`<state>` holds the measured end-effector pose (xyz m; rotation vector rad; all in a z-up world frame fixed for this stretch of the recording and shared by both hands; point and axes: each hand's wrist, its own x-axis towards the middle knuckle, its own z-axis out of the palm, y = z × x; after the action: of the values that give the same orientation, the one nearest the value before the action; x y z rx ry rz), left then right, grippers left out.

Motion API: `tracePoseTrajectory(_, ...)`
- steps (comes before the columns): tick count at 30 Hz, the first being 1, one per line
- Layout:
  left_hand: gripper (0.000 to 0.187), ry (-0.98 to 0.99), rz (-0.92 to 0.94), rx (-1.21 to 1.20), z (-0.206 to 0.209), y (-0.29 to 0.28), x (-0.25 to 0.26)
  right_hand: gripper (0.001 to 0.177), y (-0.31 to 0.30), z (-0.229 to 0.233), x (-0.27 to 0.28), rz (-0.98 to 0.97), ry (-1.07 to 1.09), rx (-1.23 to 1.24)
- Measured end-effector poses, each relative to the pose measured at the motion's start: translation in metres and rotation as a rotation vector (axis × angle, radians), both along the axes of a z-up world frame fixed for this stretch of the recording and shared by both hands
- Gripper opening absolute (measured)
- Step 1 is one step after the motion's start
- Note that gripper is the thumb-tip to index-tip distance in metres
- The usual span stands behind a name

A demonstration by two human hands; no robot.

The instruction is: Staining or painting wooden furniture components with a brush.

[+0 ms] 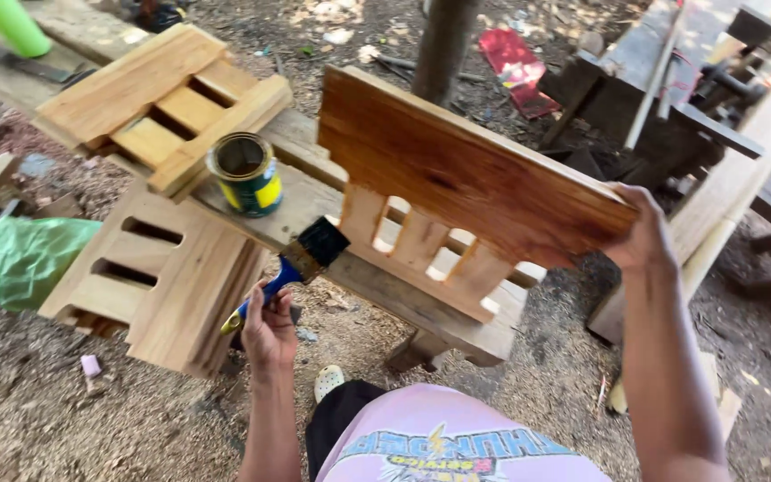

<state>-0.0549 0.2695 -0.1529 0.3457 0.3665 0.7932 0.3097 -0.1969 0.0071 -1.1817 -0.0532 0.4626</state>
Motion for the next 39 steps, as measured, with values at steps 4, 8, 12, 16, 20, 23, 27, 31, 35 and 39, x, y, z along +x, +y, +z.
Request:
tracePoseTrajectory(4,0.021,0.005,0.088,-0.017,0.017,-0.031,-0.005,0.033,0.005,0.002,-0.002,0.205,0.032,0.137)
tracePoseTrajectory(8,0.02,0.028,0.109,-0.039,0.043,-0.071,-0.011,0.044,0.021,0.041,-0.031,0.241,0.003,0.044)
tracePoseTrajectory(12,0.019,0.042,0.016,0.196,0.061,-0.129,-0.007,0.049,0.019,0.042,-0.03,0.336,-0.042,0.052)
tracePoseTrajectory(16,0.015,-0.033,-0.101,0.547,0.073,-0.186,0.013,0.05,0.016,0.04,-0.025,0.349,-0.04,0.03)
tracePoseTrajectory(20,0.012,-0.099,-0.147,0.818,0.091,-0.228,0.045,0.052,0.017,0.047,-0.026,0.333,-0.021,-0.021)
tracePoseTrajectory(23,0.01,-0.133,-0.165,0.993,0.094,-0.236,0.071,0.052,0.016,0.042,-0.019,0.336,-0.032,-0.041)
tracePoseTrajectory(27,0.009,-0.087,-0.122,1.206,0.081,-0.209,0.101,0.048,0.018,0.039,-0.015,0.333,-0.028,-0.048)
tracePoseTrajectory(31,0.017,-0.045,0.086,1.215,0.074,-0.146,0.11,0.045,0.016,0.033,-0.009,0.332,-0.004,-0.049)
tracePoseTrajectory(35,0.017,0.03,0.2,1.172,0.096,-0.119,0.099,0.046,0.018,0.035,-0.011,0.381,0.012,-0.034)
tracePoseTrajectory(39,0.009,0.241,0.642,1.533,0.069,-0.182,0.109,0.045,0.013,0.03,-0.013,0.345,-0.033,-0.042)
